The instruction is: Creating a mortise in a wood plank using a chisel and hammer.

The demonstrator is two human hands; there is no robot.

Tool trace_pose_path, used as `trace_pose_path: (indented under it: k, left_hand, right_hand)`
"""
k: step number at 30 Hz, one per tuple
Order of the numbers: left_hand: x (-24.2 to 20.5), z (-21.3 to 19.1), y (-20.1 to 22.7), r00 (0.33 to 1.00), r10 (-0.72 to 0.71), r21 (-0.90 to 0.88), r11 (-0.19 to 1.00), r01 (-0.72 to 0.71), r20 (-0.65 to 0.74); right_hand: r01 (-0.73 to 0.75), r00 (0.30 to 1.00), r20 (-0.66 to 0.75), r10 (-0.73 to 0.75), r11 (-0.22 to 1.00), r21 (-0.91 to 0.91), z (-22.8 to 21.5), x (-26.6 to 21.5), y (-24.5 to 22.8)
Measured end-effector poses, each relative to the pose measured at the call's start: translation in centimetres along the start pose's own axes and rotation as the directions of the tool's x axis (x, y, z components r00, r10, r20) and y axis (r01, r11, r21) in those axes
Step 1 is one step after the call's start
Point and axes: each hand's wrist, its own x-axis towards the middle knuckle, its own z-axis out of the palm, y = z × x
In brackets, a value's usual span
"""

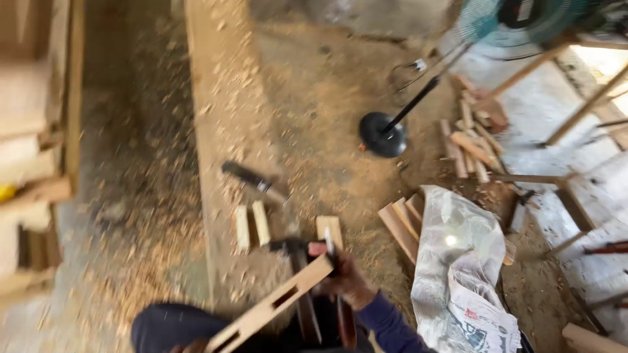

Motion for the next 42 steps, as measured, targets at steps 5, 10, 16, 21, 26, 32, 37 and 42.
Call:
trace_pose_path:
  k: [5, 10, 16, 21, 26, 32, 37, 42]
  left_hand:
    - [-5.5, -3.9, 5.1, 0.964, -0.242, 0.148, 0.963, 0.225, 0.109]
    - [-7.6, -5.6, 4.1, 0.984, -0.175, 0.007, 0.984, 0.176, -0.01]
    - [-10.9, -4.8, 1.6, 0.909, -0.411, -0.117, 0.908, 0.403, -0.063]
    - [-11.0, -4.5, 1.2, 0.876, -0.461, -0.224, 0.877, 0.426, -0.14]
    - [-10.4, -4.8, 1.8, 0.874, -0.467, -0.209, 0.875, 0.437, -0.131]
    - [-11.2, -4.5, 3.1, 0.889, -0.363, -0.209, 0.927, 0.312, -0.279]
    - [-13.5, -4.7, 4.5, 0.833, -0.428, -0.238, 0.901, 0.363, -0.349]
    - [-14.8, -5.8, 5.8, 0.824, -0.378, -0.257, 0.921, 0.291, -0.421]
  right_hand:
    - [-0.034, 0.999, 0.05, 0.023, 0.971, 0.235, 0.4, -1.7, -1.5]
    - [0.083, 0.995, 0.065, -0.081, 0.996, -0.033, -0.3, -1.5, -3.4]
    - [0.067, 0.996, 0.061, -0.07, 0.997, 0.047, 0.1, -1.8, -4.0]
    - [0.043, 0.995, 0.085, -0.049, 0.997, 0.065, 1.1, -1.3, -5.1]
    - [0.042, 0.992, 0.115, -0.05, 0.997, 0.069, 1.2, -1.0, -5.4]
    - [-0.006, 0.991, 0.13, -0.016, 0.987, 0.162, -1.1, -1.3, -4.0]
    - [-0.078, 0.982, 0.184, 0.045, 0.981, 0.176, -1.1, -1.2, -2.6]
    - [-0.139, 0.967, 0.237, 0.094, 0.973, 0.182, -1.3, -0.4, -2.0]
